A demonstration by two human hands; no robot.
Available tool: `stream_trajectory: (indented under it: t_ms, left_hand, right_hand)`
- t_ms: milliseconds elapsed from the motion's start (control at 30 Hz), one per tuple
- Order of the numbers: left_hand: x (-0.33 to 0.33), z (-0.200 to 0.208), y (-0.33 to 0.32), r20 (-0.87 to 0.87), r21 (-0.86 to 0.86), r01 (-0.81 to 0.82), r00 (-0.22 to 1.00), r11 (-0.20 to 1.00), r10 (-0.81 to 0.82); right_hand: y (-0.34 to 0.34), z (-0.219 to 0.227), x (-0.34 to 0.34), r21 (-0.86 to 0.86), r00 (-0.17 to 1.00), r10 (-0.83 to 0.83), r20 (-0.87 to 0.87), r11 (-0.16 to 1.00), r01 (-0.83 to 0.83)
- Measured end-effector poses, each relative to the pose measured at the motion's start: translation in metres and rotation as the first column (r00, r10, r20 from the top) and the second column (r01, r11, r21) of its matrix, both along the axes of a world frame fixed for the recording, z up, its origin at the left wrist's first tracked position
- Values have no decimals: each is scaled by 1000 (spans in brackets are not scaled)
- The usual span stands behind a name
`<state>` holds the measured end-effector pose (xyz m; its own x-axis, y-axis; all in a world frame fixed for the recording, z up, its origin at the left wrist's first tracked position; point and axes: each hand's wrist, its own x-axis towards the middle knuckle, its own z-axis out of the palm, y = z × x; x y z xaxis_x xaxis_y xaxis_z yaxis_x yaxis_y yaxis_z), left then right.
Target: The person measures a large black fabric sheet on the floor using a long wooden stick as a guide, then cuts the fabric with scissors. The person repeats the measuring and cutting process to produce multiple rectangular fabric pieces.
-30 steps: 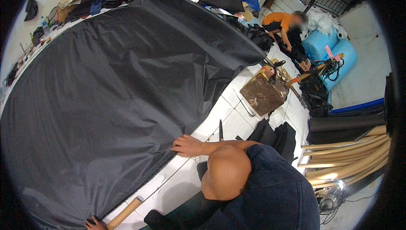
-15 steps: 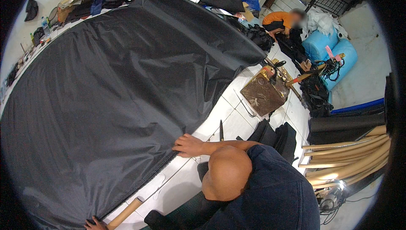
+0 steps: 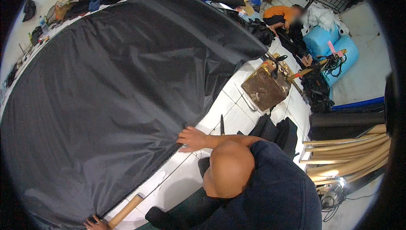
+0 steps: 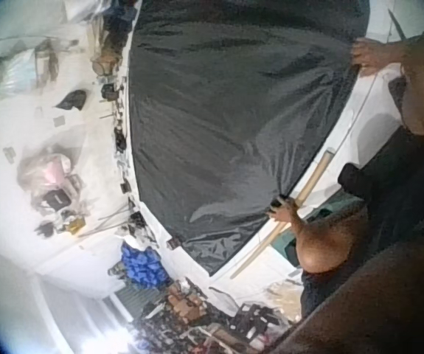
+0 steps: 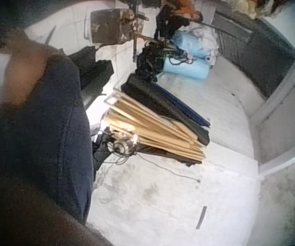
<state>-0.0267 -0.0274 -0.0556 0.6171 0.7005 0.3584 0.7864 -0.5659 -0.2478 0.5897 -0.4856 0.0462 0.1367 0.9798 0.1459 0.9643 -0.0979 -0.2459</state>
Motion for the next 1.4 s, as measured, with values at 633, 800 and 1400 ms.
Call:
stream_trajectory:
  t_ms: [633,800,1400]
  left_hand:
    - [154,95,-93,320,-561,435,899,705,-301]
    - [151,96,-105,294,-547,402,913,735,-282]
    - [178,113,-118,177,-536,418,905,734,-386]
  right_hand:
    - [17,15,-25,-201,994,-30,-104,980,8]
    - [10,16,-12,-278,994,-49,-94,960,21]
    - [44,29,-37,-266,994,8,-108,963,-37]
